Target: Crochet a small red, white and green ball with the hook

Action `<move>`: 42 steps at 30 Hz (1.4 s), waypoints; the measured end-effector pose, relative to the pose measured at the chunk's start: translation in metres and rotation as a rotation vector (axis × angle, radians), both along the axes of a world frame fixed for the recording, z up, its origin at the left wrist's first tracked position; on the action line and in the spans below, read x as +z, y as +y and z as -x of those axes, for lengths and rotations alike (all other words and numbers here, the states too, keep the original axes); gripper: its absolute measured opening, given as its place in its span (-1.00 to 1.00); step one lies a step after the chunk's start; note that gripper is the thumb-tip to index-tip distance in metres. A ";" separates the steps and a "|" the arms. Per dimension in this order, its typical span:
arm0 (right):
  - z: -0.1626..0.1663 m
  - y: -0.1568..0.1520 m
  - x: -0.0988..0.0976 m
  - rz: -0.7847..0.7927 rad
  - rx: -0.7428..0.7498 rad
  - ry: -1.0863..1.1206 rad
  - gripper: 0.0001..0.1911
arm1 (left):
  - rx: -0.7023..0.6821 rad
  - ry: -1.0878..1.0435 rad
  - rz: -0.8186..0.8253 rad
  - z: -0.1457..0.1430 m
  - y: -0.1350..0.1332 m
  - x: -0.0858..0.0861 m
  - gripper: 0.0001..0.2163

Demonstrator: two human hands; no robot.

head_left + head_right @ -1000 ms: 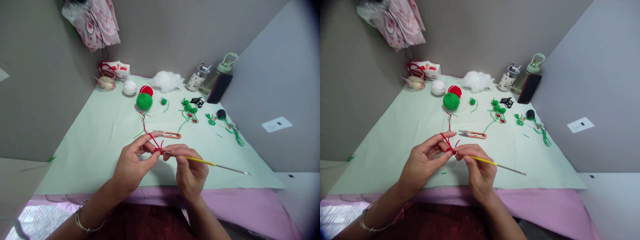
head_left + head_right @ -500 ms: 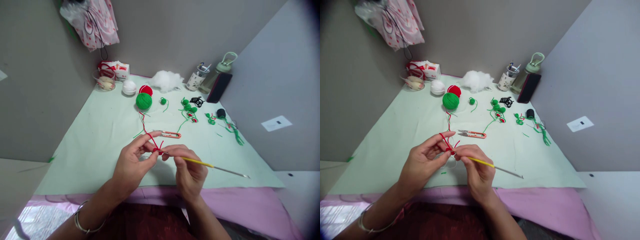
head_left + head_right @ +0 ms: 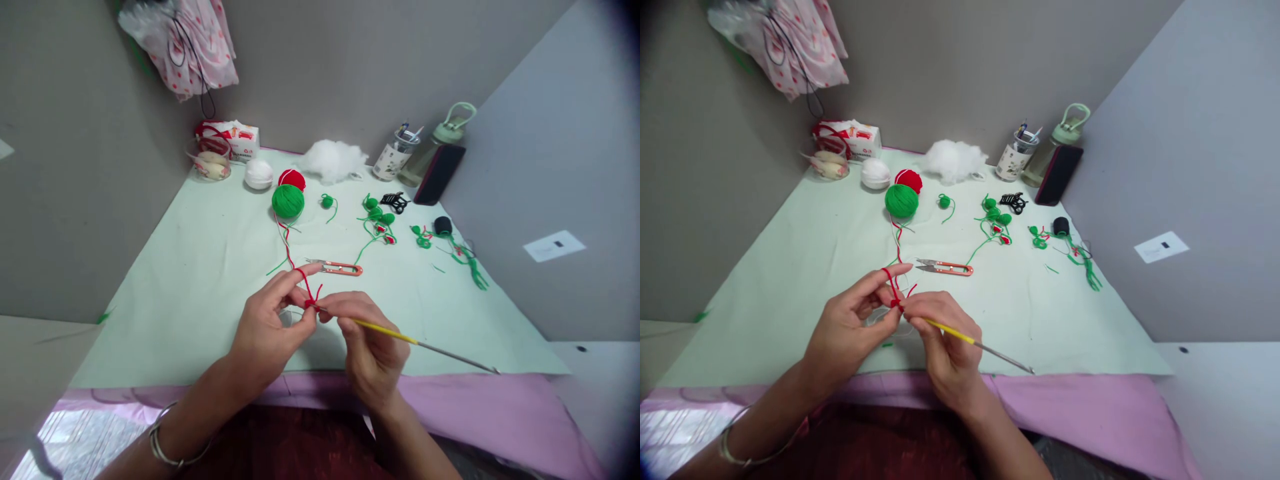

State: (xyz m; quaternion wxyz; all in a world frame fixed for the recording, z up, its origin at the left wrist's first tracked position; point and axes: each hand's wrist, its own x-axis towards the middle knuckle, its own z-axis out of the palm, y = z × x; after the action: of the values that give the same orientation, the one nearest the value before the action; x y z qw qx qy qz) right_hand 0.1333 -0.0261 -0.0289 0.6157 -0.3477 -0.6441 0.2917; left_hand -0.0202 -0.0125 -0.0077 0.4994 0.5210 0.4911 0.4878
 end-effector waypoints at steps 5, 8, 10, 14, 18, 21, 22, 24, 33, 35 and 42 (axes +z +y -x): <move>0.007 0.004 -0.011 0.145 -0.052 0.288 -0.83 | -0.009 -0.187 0.112 -0.004 -0.002 -0.002 -0.64; 0.009 0.006 -0.013 0.197 -0.041 0.342 -0.83 | 0.006 -0.265 0.112 -0.004 -0.002 -0.002 -0.67; 0.009 0.006 -0.012 0.196 -0.047 0.339 -0.83 | 0.019 -0.296 0.108 -0.004 -0.002 -0.002 -0.66; 0.007 0.002 -0.011 0.060 -0.149 0.126 -0.78 | 0.033 -0.323 0.114 -0.006 -0.001 0.000 -0.65; 0.001 -0.004 -0.017 -0.219 -0.311 -0.295 -0.57 | -0.065 -0.515 0.267 -0.008 0.000 0.003 -0.49; -0.003 -0.003 -0.017 -0.207 -0.296 -0.248 -0.55 | -0.197 -0.670 0.435 -0.005 0.001 0.004 -0.47; -0.004 -0.002 -0.015 -0.169 -0.254 -0.186 -0.59 | -0.202 -0.686 0.460 -0.003 0.002 0.004 -0.49; -0.008 0.000 -0.008 -0.060 -0.182 -0.053 -0.71 | -0.158 -0.681 0.439 0.000 0.004 0.003 -0.56; -0.005 0.008 0.002 0.140 0.010 0.210 -0.84 | -0.138 -0.534 0.250 -0.006 0.001 -0.003 -0.67; -0.004 0.008 0.001 0.111 -0.016 0.181 -0.83 | -0.138 -0.513 0.237 -0.006 0.001 -0.003 -0.68; -0.009 0.006 0.000 0.107 0.020 0.185 -0.83 | -0.207 -0.591 0.363 -0.002 0.006 0.005 -0.39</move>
State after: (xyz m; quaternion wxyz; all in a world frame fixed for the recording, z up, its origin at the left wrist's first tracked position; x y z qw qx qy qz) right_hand 0.1428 -0.0204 -0.0288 0.6503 -0.3453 -0.5712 0.3628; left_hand -0.0179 -0.0068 -0.0025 0.7511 0.3072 0.3488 0.4688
